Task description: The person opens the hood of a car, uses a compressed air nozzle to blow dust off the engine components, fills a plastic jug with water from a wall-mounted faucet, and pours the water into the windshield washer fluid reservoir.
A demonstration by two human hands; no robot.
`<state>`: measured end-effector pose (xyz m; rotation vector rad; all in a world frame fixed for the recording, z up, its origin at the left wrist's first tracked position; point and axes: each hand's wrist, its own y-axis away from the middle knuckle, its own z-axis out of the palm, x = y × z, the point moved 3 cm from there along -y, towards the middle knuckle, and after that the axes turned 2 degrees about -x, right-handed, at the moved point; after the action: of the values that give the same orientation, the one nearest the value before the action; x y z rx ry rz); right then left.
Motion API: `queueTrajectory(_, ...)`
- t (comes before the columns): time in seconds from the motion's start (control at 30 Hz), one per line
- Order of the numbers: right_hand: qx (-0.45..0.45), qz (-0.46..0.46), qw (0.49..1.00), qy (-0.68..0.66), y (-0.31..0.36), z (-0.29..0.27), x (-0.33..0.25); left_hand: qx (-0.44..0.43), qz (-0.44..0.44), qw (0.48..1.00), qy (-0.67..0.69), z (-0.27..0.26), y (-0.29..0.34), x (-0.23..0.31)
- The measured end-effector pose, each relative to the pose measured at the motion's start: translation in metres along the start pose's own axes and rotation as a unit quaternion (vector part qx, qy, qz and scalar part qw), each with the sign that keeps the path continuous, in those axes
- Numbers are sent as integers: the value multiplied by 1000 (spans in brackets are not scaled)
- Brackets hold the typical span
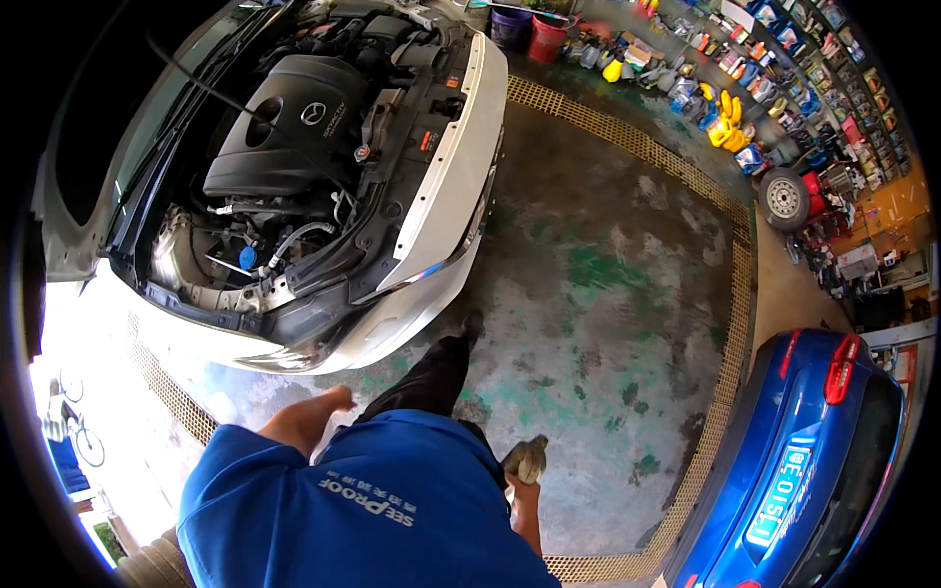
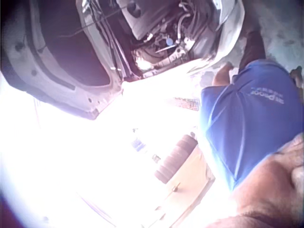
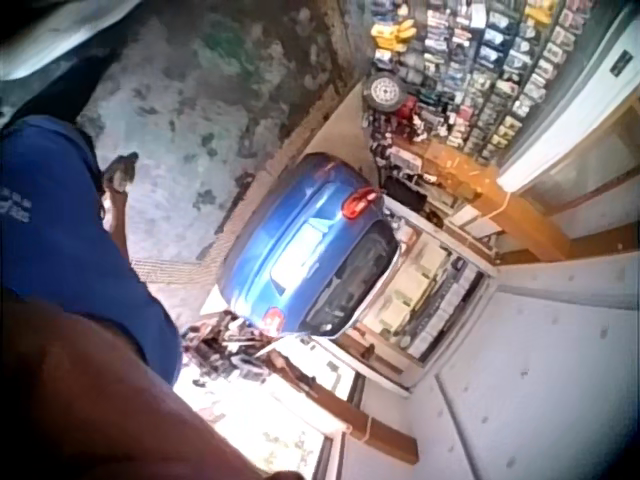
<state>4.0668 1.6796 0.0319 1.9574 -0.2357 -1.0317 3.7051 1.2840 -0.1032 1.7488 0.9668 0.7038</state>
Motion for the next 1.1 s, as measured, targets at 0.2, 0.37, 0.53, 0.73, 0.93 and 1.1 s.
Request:
queueTrajectory(0.2, 10, 64, 997, -47, -73, -15, -30, 50, 116, 989, 78, -196, -76, 143)
queueTrajectory(0.37, 21, 114, 990, -76, -116, -23, -86, 205, 276, 934, 100, -395, -95, 281)
queueTrajectory(0.53, 18, 138, 986, -94, -172, -42, -144, 224, 217, 937, 158, -510, -145, 357)
queueTrajectory(0.73, 26, 145, 979, -138, -275, -76, -212, 175, 263, 944, 91, -557, -169, 372)
queueTrajectory(0.93, 23, -49, 972, 229, -427, -118, -346, 88, 61, 994, -5, -549, -207, 304)
queueTrajectory(1.1, -93, 83, 988, -86, -526, -134, -503, 124, -25, 968, 218, -628, -178, 333)
